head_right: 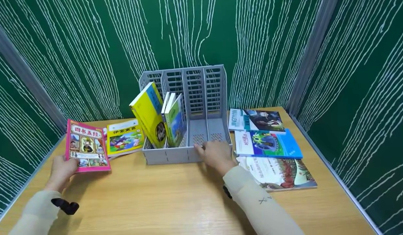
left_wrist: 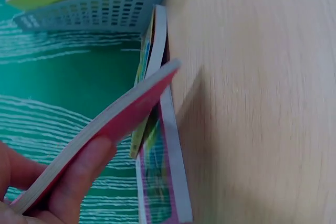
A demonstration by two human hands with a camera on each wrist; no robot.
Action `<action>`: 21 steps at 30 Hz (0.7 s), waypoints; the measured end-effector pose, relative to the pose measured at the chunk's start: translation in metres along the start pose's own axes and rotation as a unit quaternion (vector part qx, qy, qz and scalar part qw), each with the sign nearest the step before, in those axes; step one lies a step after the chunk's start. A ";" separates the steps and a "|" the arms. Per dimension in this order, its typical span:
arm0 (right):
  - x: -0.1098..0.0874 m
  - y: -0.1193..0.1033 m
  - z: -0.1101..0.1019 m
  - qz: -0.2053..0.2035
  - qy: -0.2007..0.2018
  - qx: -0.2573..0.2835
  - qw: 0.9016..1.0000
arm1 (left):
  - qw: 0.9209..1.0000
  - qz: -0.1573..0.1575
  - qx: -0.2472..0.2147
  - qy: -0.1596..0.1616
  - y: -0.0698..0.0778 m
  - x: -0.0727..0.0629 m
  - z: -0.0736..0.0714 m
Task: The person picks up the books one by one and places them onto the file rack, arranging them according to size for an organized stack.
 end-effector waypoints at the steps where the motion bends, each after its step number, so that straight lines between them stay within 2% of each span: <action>1: -0.001 0.000 -0.001 0.002 -0.002 0.003 1.000 | 1.000 0.003 -0.002 0.000 0.003 -0.002 0.002; 7: -0.003 0.002 -0.003 0.004 -0.004 0.007 1.000 | 0.998 0.064 0.002 0.002 0.026 -0.013 0.018; 13: -0.004 0.004 -0.006 0.012 0.009 0.023 1.000 | 0.990 0.143 -0.007 0.000 0.047 -0.031 0.033; 15: -0.005 0.005 -0.011 0.016 0.027 0.033 0.999 | 0.986 0.166 -0.006 0.001 0.053 -0.038 0.038; 19: -0.008 0.003 -0.026 0.018 0.090 0.063 0.994 | 0.978 0.210 0.002 0.012 0.063 -0.049 0.046; 21: -0.009 0.000 -0.035 0.012 0.127 0.079 0.989 | 0.969 0.243 0.015 0.028 0.069 -0.055 0.049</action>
Point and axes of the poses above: each hand's wrist, its own x-axis towards the middle knuckle, its own z-axis out of the palm, y = z × x, the point moved 8 cm from there along x, towards the middle knuckle, and after that the axes turned 12 degrees about -x, right-handed, at the moved point
